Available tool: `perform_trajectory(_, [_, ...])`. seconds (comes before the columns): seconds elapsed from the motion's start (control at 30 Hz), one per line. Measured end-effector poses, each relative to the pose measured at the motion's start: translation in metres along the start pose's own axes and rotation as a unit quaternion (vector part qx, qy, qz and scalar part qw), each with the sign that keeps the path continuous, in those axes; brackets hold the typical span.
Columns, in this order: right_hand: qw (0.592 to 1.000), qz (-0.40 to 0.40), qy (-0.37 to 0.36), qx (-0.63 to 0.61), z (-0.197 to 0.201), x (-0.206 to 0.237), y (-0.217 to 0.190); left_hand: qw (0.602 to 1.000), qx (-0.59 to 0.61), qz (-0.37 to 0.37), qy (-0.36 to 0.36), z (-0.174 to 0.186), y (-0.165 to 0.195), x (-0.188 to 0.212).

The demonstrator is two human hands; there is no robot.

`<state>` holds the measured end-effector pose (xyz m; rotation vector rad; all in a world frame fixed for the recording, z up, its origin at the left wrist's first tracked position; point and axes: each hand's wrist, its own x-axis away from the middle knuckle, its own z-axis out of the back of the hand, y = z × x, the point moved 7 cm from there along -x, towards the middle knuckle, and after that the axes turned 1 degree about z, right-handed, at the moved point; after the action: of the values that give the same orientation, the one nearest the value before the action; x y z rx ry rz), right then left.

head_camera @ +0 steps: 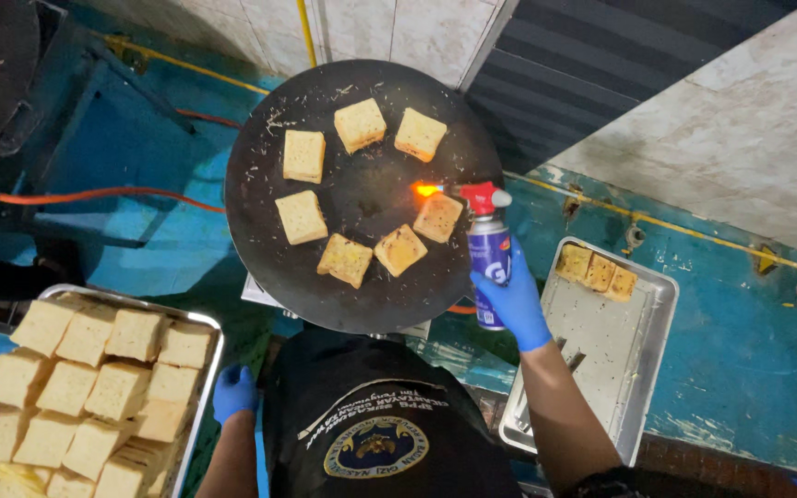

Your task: The person uses a blowtorch to char tofu cubes arranged on a round griddle, moving the flame over each piece. They then use tongs to flip and transfer the torched tofu pieces onto a metal tray, with trays of raw tofu cubes nearby.

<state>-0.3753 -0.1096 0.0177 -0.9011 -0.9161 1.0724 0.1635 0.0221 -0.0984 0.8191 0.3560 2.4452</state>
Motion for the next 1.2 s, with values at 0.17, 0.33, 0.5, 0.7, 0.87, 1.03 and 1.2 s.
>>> perform_trajectory(0.17, [0.998, 0.045, 0.025, -0.027, -0.030, -0.054, -0.019, 0.997, -0.063, 0.011, -0.051, 0.004, 0.003, -0.024])
perform_trajectory(0.33, [0.998, 0.034, 0.050, 0.000, -0.063, -0.082, -0.038, 0.984, 0.136, -0.104, -0.049, 0.019, 0.028, -0.048])
perform_trajectory(0.5, [0.998, 0.024, 0.057, -0.027, -0.088, -0.084, -0.056, 0.983, 0.145, -0.075, -0.083, 0.027, 0.036, -0.073])
perform_trajectory(0.7, [0.994, -0.013, 0.104, -0.033, -0.087, -0.064, -0.069, 0.965, 0.193, -0.115, -0.133, 0.037, 0.060, -0.100])
perform_trajectory(0.87, [0.984, -0.058, 0.167, 0.021, -0.081, -0.051, -0.069, 0.942, 0.241, -0.143, -0.183, 0.033, 0.083, -0.123])
perform_trajectory(1.03, [0.985, -0.010, 0.170, 0.011, -0.099, -0.048, -0.075, 0.943, 0.211, -0.191, -0.171, 0.034, 0.102, -0.137])
perform_trajectory(1.2, [0.987, -0.025, 0.159, 0.009, -0.124, -0.059, -0.080, 0.940, 0.226, -0.176, -0.185, 0.039, 0.099, -0.137])
